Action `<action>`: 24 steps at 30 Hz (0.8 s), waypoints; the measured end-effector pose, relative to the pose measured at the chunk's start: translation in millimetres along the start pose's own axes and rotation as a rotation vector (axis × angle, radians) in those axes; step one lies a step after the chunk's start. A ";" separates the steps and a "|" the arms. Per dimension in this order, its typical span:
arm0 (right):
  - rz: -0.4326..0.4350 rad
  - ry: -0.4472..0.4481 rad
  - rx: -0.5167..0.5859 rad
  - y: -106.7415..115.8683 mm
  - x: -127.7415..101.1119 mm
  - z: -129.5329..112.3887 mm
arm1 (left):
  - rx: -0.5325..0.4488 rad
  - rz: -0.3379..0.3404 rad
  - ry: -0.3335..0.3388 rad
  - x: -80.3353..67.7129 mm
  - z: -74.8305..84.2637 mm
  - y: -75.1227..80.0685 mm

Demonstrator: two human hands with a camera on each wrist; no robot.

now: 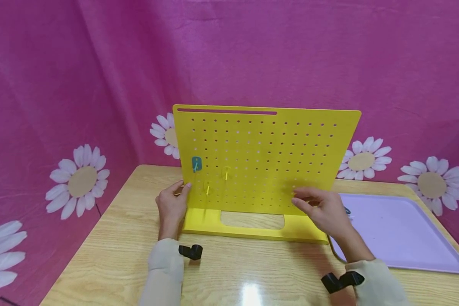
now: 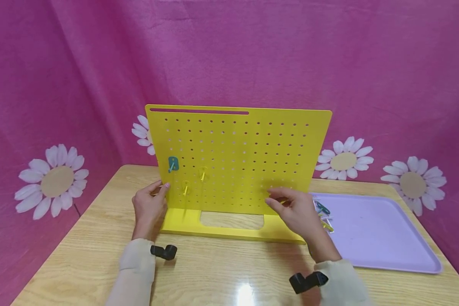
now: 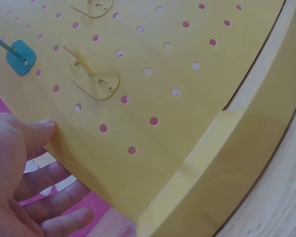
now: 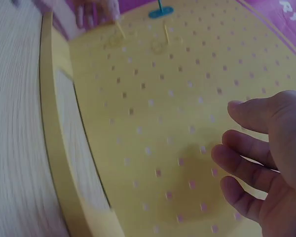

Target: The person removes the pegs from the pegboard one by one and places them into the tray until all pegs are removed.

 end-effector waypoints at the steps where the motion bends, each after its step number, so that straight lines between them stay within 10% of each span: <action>1: -0.013 -0.005 0.021 -3.2 2.6 -4.1 | -0.001 -0.001 0.005 0.0 -0.2 -0.4; 24: -0.074 0.078 0.257 -74.5 43.3 -74.8 | -0.009 -0.015 0.015 1.8 -3.6 -2.2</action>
Point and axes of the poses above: each hand's wrist, its own x-axis towards the middle knuckle, its own y-axis out of the back of the hand, z = x × y, the point moved 7 cm from there along x, towards the middle knuckle, and after that the axes turned 9 degrees about -x, right-handed, at the moved point
